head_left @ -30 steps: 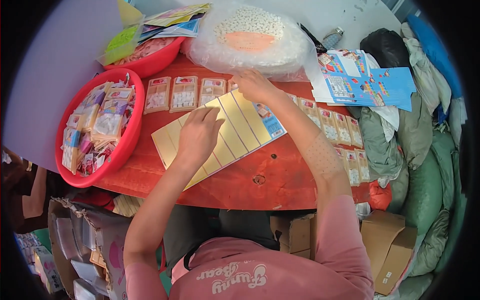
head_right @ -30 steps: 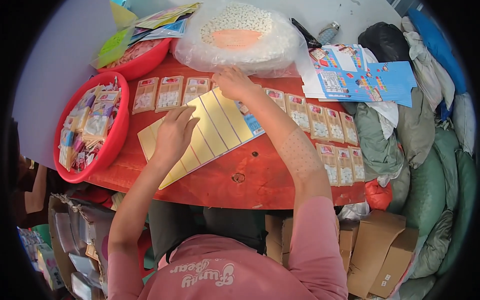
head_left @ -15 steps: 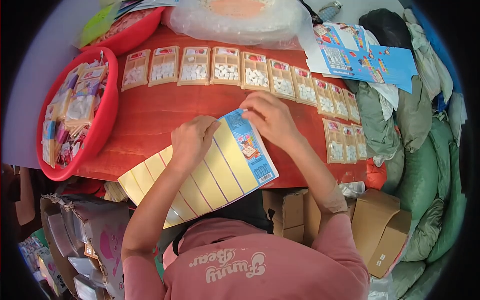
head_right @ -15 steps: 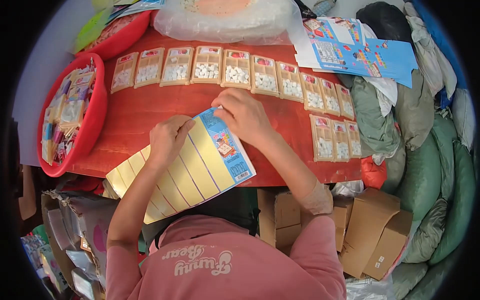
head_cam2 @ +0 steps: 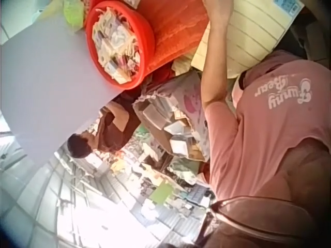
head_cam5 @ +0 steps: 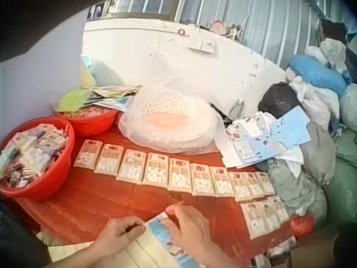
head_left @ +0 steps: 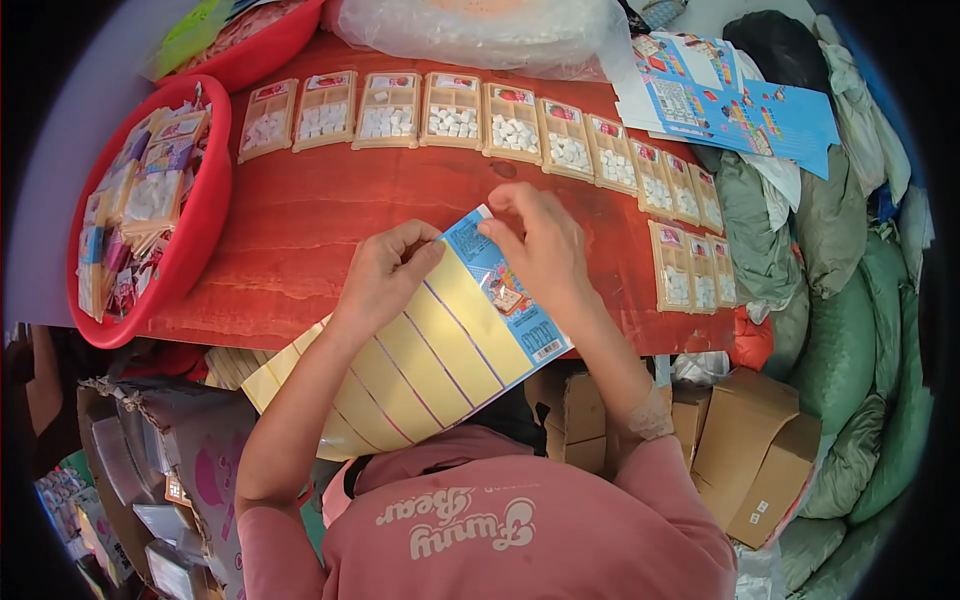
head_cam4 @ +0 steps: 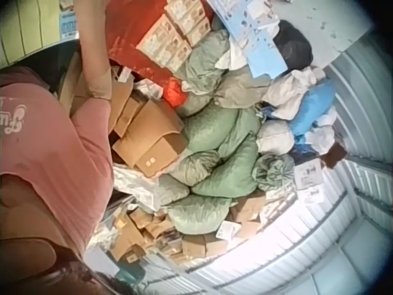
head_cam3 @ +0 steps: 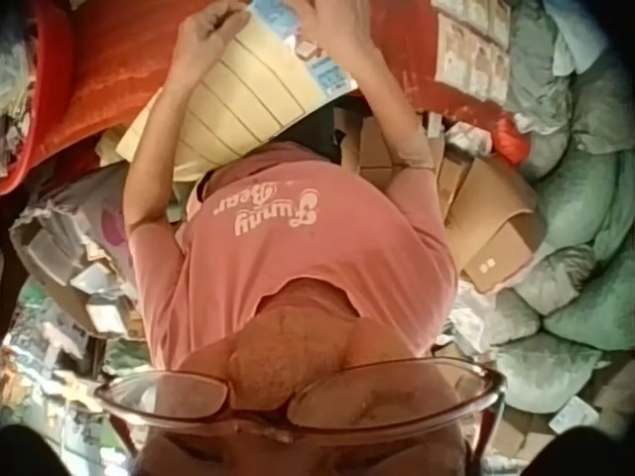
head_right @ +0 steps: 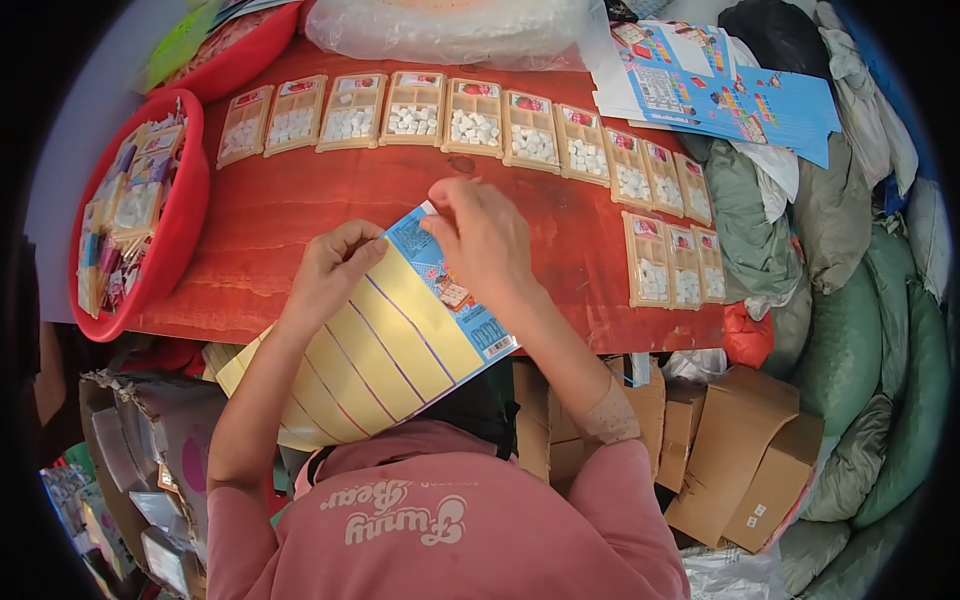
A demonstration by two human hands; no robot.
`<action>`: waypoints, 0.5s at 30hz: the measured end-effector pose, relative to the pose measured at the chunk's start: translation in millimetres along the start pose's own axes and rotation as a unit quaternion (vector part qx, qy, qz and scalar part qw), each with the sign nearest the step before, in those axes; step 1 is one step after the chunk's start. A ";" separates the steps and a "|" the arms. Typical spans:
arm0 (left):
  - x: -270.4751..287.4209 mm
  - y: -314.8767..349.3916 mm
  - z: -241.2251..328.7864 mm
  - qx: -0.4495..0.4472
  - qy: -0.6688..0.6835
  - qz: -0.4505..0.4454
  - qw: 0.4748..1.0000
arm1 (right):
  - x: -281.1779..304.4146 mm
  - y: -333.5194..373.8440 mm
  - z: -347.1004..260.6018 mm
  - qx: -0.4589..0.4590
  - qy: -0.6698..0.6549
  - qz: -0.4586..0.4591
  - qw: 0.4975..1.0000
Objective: Applying labels and decorative bands to small packaged toy parts at a workbench.
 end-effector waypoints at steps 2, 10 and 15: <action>6.3 4.0 0.0 0.011 -0.109 0.050 0.993 | 6.3 7.8 -33.7 0.147 0.178 0.062 0.971; -0.1 21.7 19.0 -0.071 -0.109 0.099 0.987 | -15.1 24.2 -45.1 0.049 0.034 0.080 0.995; -2.2 30.7 20.0 -0.075 -0.103 0.108 0.986 | -15.4 27.0 -52.6 0.046 0.011 0.096 0.994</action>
Point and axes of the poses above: each hand's wrist, its own y-axis away from the middle knuckle, its own x-axis out of the back of the hand, z = x × y, the point moved 6 cm from there along -y, towards the middle knuckle, and after that the axes turned 2 degrees about x, right-handed, at the moved point
